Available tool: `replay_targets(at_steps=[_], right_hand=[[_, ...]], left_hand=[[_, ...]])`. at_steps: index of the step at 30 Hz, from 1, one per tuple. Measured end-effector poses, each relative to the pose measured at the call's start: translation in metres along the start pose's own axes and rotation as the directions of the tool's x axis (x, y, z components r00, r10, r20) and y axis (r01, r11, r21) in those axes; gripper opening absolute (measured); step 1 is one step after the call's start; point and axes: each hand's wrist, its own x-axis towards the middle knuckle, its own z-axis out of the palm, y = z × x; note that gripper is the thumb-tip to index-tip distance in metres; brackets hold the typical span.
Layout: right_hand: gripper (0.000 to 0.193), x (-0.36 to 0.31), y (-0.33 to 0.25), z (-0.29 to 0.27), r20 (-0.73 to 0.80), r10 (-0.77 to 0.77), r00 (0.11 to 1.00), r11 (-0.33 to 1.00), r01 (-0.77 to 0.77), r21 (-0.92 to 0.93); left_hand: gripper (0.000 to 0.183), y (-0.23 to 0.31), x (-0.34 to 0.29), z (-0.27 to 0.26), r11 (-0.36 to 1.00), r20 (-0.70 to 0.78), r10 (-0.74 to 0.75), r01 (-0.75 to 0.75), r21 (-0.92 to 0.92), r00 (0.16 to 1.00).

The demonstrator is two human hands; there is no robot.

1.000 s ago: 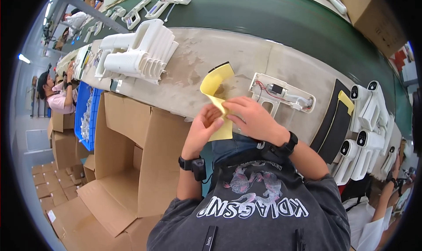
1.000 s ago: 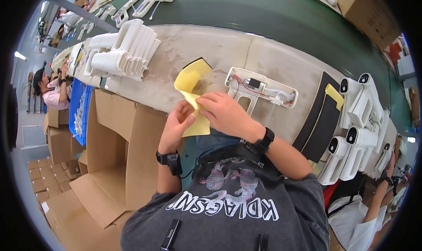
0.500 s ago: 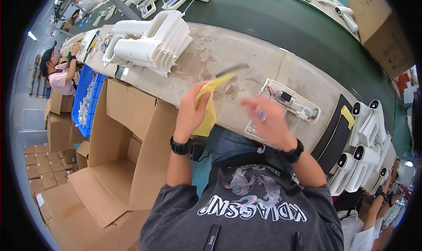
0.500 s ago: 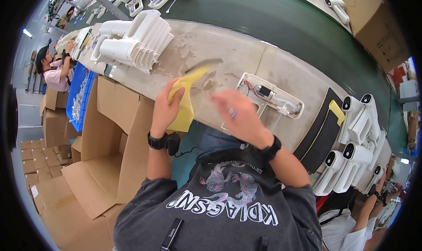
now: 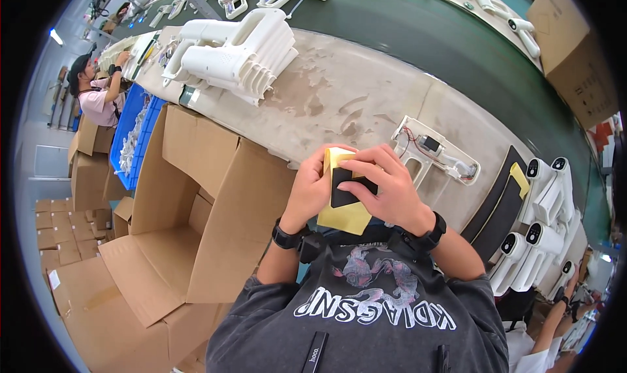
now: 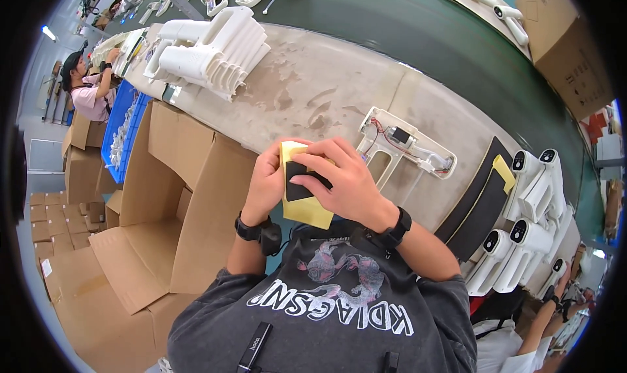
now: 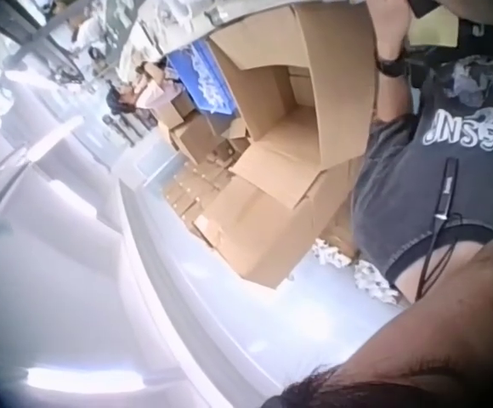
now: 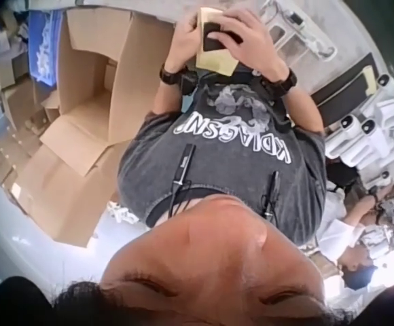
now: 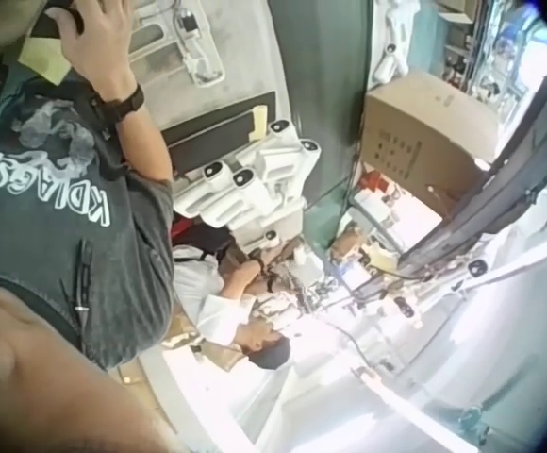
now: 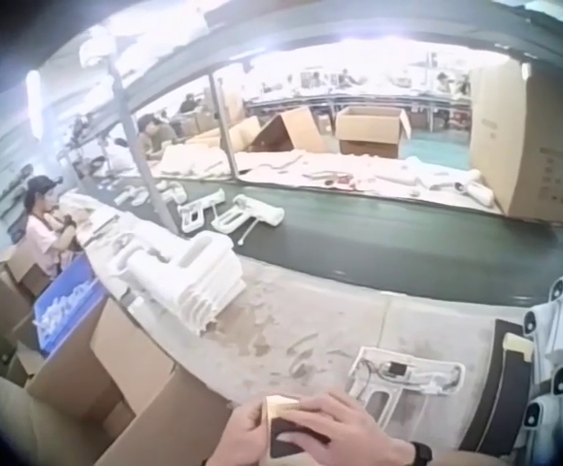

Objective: The person picks up a white plastic housing, peels a black adhesive strip from a yellow sheet, and presses it into the housing. They then fit a white plastic cover onto the housing and place the assembled unit onto a stack.

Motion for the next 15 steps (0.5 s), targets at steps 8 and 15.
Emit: replay_targets(at_steps=[8, 15], right_hand=[[0.035, -0.008, 0.009, -0.005, -0.103, 0.136, 0.985, 0.990, -0.138, -0.011], [0.027, -0.013, -0.004, -0.017, 0.133, 0.208, 0.969, 0.959, -0.229, 0.169]], left_hand=[[0.082, 0.015, -0.021, 0.017, 0.978, 0.029, -0.072, 0.076, -0.192, 0.997], [0.090, 0.023, -0.043, 0.006, 0.769, 0.076, 0.146, -0.161, 0.619, 0.986]])
